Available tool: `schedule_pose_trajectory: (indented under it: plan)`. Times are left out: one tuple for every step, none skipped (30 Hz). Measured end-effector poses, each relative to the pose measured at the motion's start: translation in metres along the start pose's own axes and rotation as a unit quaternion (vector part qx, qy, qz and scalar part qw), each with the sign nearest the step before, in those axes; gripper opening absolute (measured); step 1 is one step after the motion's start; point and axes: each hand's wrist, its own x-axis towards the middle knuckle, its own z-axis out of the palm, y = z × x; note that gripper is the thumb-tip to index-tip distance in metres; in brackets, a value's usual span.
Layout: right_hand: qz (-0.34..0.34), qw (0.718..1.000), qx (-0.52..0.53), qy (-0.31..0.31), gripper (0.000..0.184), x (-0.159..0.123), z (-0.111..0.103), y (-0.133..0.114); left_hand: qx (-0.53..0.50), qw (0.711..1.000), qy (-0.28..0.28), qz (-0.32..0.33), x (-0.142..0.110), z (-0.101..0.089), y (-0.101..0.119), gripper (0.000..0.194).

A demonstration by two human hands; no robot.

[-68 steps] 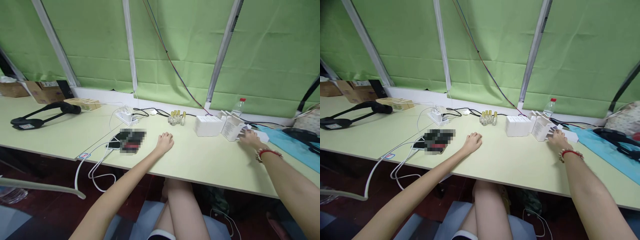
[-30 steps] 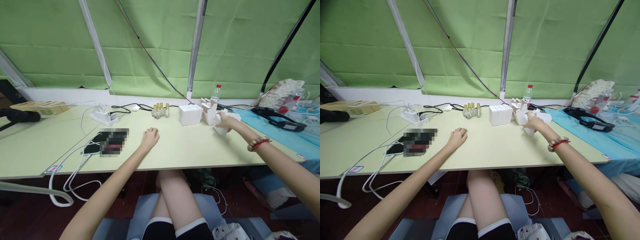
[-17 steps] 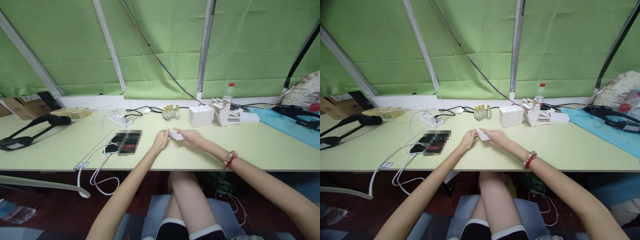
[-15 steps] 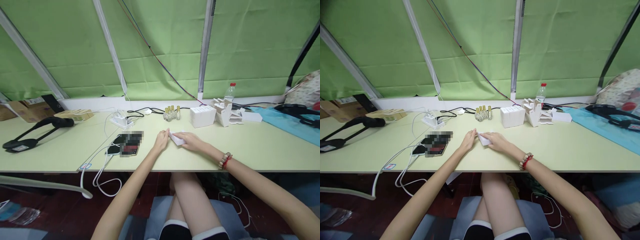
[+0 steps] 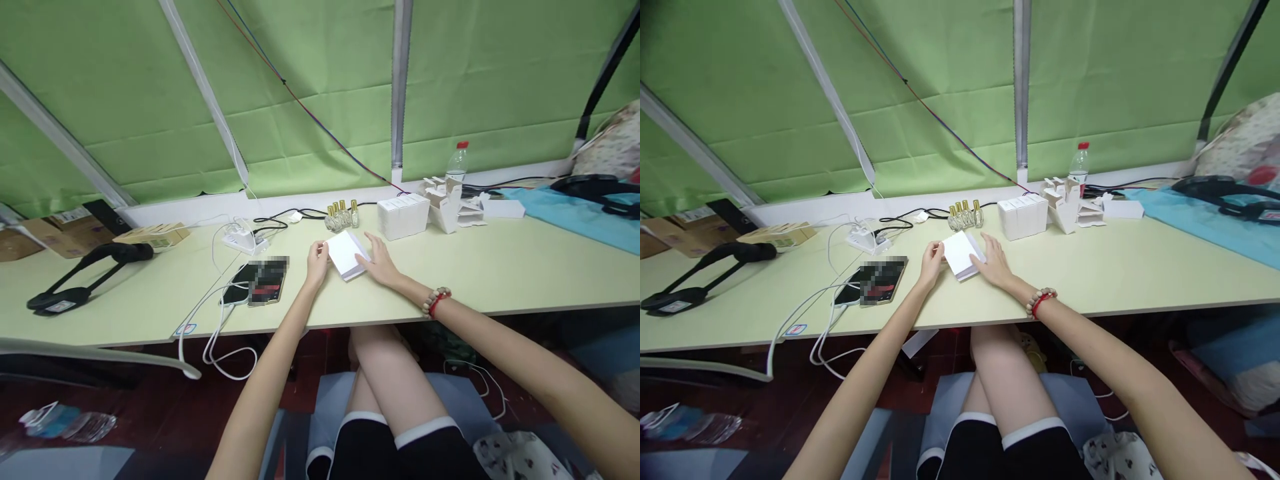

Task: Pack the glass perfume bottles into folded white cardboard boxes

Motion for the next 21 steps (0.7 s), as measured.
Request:
schedule_pose_trajectory:
  plan:
    - [0.039, 0.999, 0.030, 0.008, 0.062, 0.002, 0.000, 0.002, -0.037, 0.999, -0.002, -0.022, 0.001, -0.001, 0.000, 0.018]
    - [0.068, 0.996, 0.060, 0.002, 0.056, 0.003, 0.000, 0.004, -0.069, 0.997, -0.009, -0.042, 0.002, -0.001, -0.001, 0.019]
    - [0.086, 0.993, 0.084, -0.011, 0.048, 0.004, 0.000, 0.004, -0.095, 0.993, -0.022, -0.060, 0.003, -0.002, -0.001, 0.022]
    - [0.089, 0.991, 0.102, -0.024, 0.041, 0.004, -0.001, 0.004, -0.115, 0.990, -0.038, -0.075, 0.003, -0.003, -0.001, 0.025]
    - [0.077, 0.990, 0.111, -0.037, 0.037, 0.004, -0.002, 0.003, -0.129, 0.986, -0.056, -0.088, 0.003, -0.004, -0.001, 0.028]
    - [0.053, 0.991, 0.114, -0.047, 0.035, 0.003, -0.002, 0.001, -0.135, 0.983, -0.073, -0.096, 0.003, -0.005, -0.001, 0.031]
    - [0.025, 0.992, 0.111, -0.053, 0.034, 0.001, -0.003, -0.002, -0.134, 0.982, -0.088, -0.101, 0.003, -0.006, 0.000, 0.033]
    - [-0.002, 0.993, 0.100, -0.062, 0.034, -0.001, -0.003, -0.005, -0.125, 0.982, -0.099, -0.104, 0.002, -0.006, 0.000, 0.035]
    - [-0.026, 0.994, 0.079, -0.071, 0.034, -0.004, -0.003, -0.007, -0.109, 0.983, -0.103, -0.106, 0.001, -0.007, 0.001, 0.036]
    - [-0.046, 0.995, 0.050, -0.079, 0.035, -0.006, -0.003, -0.009, -0.090, 0.985, -0.104, -0.105, 0.000, -0.007, 0.002, 0.036]
    - [-0.057, 0.995, 0.021, -0.085, 0.036, -0.008, -0.003, -0.011, -0.072, 0.987, -0.102, -0.104, -0.001, -0.007, 0.003, 0.037]
    - [-0.063, 0.994, -0.003, -0.090, 0.037, -0.009, -0.003, -0.012, -0.058, 0.988, -0.100, -0.103, -0.002, -0.007, 0.005, 0.037]
    - [-0.064, 0.994, -0.014, -0.092, 0.039, -0.009, -0.002, -0.012, -0.050, 0.989, -0.096, -0.104, -0.002, -0.007, 0.006, 0.037]
    - [-0.059, 0.994, -0.011, -0.089, 0.043, -0.009, -0.001, -0.011, -0.049, 0.989, -0.092, -0.105, -0.003, -0.007, 0.007, 0.037]
    - [-0.049, 0.996, 0.000, -0.081, 0.047, -0.009, -0.001, -0.010, -0.052, 0.989, -0.089, -0.108, -0.004, -0.006, 0.009, 0.039]
    - [-0.033, 0.997, 0.016, -0.069, 0.051, -0.008, 0.000, -0.008, -0.058, 0.988, -0.089, -0.113, -0.004, -0.006, 0.010, 0.040]
    - [-0.015, 0.998, 0.031, -0.057, 0.052, -0.006, 0.001, -0.005, -0.063, 0.987, -0.089, -0.116, -0.005, -0.006, 0.010, 0.042]
    - [0.005, 0.998, 0.042, -0.042, 0.051, -0.005, 0.002, -0.003, -0.066, 0.987, -0.091, -0.116, -0.005, -0.006, 0.011, 0.043]
    - [0.021, 0.998, 0.049, -0.031, 0.047, -0.004, 0.002, 0.000, -0.068, 0.987, -0.094, -0.115, -0.006, -0.006, 0.011, 0.044]
    - [0.033, 0.998, 0.056, -0.025, 0.043, -0.004, 0.003, 0.002, -0.069, 0.987, -0.096, -0.113, -0.006, -0.006, 0.011, 0.044]
    - [0.040, 0.997, 0.063, -0.025, 0.040, -0.003, 0.003, 0.004, -0.068, 0.987, -0.097, -0.112, -0.007, -0.006, 0.010, 0.045]
